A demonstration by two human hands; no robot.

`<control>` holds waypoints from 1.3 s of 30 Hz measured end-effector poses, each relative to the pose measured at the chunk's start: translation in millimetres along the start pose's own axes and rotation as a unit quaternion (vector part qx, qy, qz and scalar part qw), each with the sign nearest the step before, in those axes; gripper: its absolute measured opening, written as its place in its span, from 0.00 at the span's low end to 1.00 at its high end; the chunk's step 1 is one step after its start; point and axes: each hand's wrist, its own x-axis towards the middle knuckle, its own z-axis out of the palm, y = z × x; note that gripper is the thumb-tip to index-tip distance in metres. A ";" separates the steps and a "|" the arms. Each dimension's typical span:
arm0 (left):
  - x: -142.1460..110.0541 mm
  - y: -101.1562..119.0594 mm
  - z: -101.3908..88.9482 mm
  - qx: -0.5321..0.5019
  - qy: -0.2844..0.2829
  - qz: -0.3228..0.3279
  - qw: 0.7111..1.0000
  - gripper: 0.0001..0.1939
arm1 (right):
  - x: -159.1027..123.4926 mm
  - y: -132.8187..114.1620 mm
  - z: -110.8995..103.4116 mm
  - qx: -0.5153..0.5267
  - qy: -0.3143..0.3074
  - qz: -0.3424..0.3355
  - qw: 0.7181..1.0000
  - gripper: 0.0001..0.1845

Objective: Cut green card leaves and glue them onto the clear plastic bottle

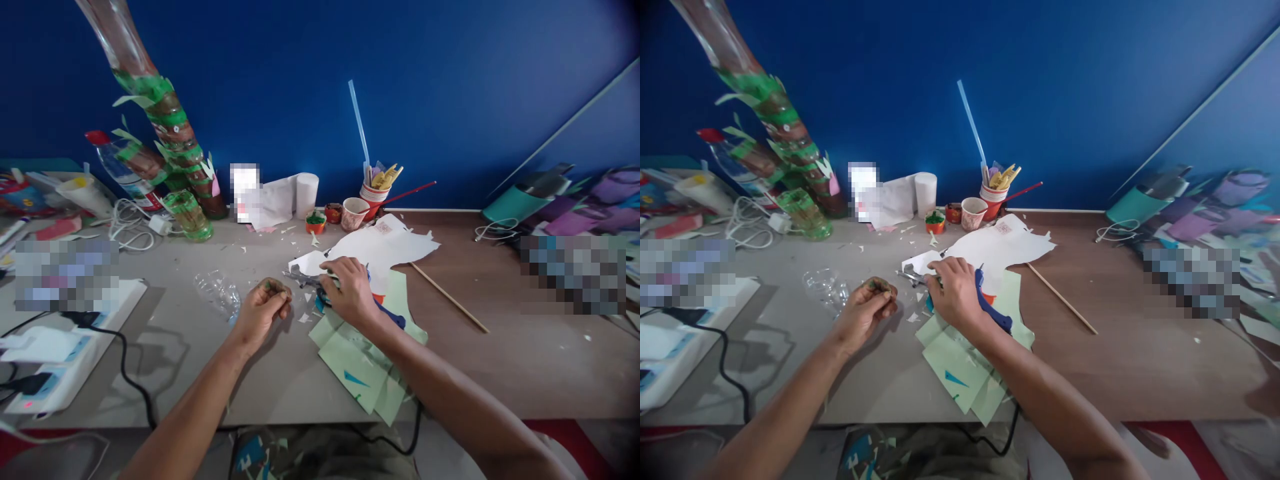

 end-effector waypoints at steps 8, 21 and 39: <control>-1.6 0.5 -1.5 0.024 -0.008 0.005 1.000 0.07 | -5.9 -2.6 -1.1 -0.273 -0.174 -0.052 0.945 0.08; -2.2 -1.4 2.7 0.019 -0.010 -0.010 1.000 0.09 | -2.6 -5.6 -3.4 -0.235 -0.180 -0.084 0.952 0.15; 1.0 2.5 4.2 -0.087 0.052 -0.037 0.994 0.08 | -9.2 -8.2 14.0 0.472 -0.179 0.092 0.858 0.22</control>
